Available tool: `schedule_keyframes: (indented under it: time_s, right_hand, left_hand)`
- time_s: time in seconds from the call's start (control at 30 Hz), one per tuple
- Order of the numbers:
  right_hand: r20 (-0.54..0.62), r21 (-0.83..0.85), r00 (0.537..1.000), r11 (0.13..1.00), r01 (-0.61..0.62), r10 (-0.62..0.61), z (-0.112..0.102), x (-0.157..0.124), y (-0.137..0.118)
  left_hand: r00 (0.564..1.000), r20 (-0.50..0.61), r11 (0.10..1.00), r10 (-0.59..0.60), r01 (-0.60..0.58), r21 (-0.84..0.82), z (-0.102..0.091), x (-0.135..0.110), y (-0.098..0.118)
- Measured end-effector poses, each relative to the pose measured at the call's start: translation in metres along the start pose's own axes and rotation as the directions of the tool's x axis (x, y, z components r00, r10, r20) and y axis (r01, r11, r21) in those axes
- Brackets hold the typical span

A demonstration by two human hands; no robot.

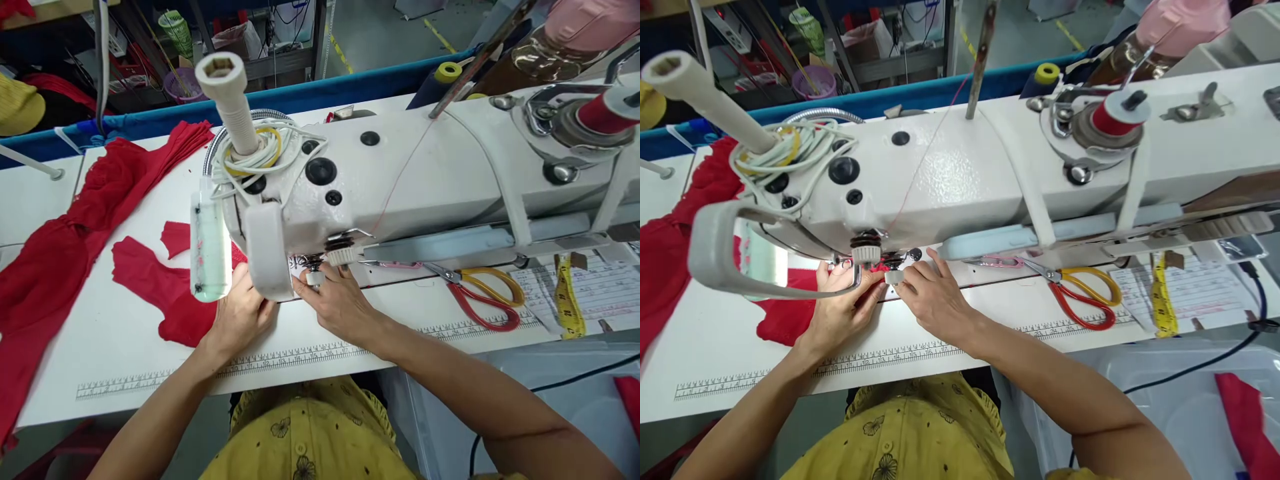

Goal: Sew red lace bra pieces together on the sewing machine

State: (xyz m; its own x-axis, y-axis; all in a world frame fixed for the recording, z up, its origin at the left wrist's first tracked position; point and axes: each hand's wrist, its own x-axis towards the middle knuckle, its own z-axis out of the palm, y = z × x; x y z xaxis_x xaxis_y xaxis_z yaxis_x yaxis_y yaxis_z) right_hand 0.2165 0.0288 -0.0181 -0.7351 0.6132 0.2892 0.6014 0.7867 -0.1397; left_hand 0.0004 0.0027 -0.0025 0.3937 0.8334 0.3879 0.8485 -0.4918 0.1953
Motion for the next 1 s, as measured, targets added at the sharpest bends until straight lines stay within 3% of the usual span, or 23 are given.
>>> schedule_keyframes:
  time_s: [0.27,0.5,0.67,0.87,1.0]
  right_hand:
    - [0.088,0.06,0.995,0.997,0.04,-0.045,-0.014,0.007,0.01]
    - [-0.104,0.016,0.984,0.988,0.151,-0.148,-0.006,0.014,0.024]
    - [-0.177,0.013,0.968,0.983,0.181,-0.176,0.008,0.013,0.026]
    - [-0.158,0.024,0.97,0.981,0.191,-0.185,0.008,0.012,0.023]
    - [-0.141,0.005,0.972,0.982,0.188,-0.185,0.008,0.011,0.021]
  left_hand:
    - [0.998,0.057,0.987,0.018,-0.027,0.16,0.0,0.001,0.006]
    - [0.999,0.017,0.985,0.042,-0.044,0.168,0.001,0.004,0.008]
    - [1.0,0.011,0.994,0.005,-0.006,0.108,0.0,0.004,0.009]
    - [0.988,0.028,0.987,-0.153,0.154,-0.037,-0.001,-0.001,0.005]
    - [0.993,-0.015,0.991,-0.119,0.118,-0.06,-0.002,0.001,0.006]
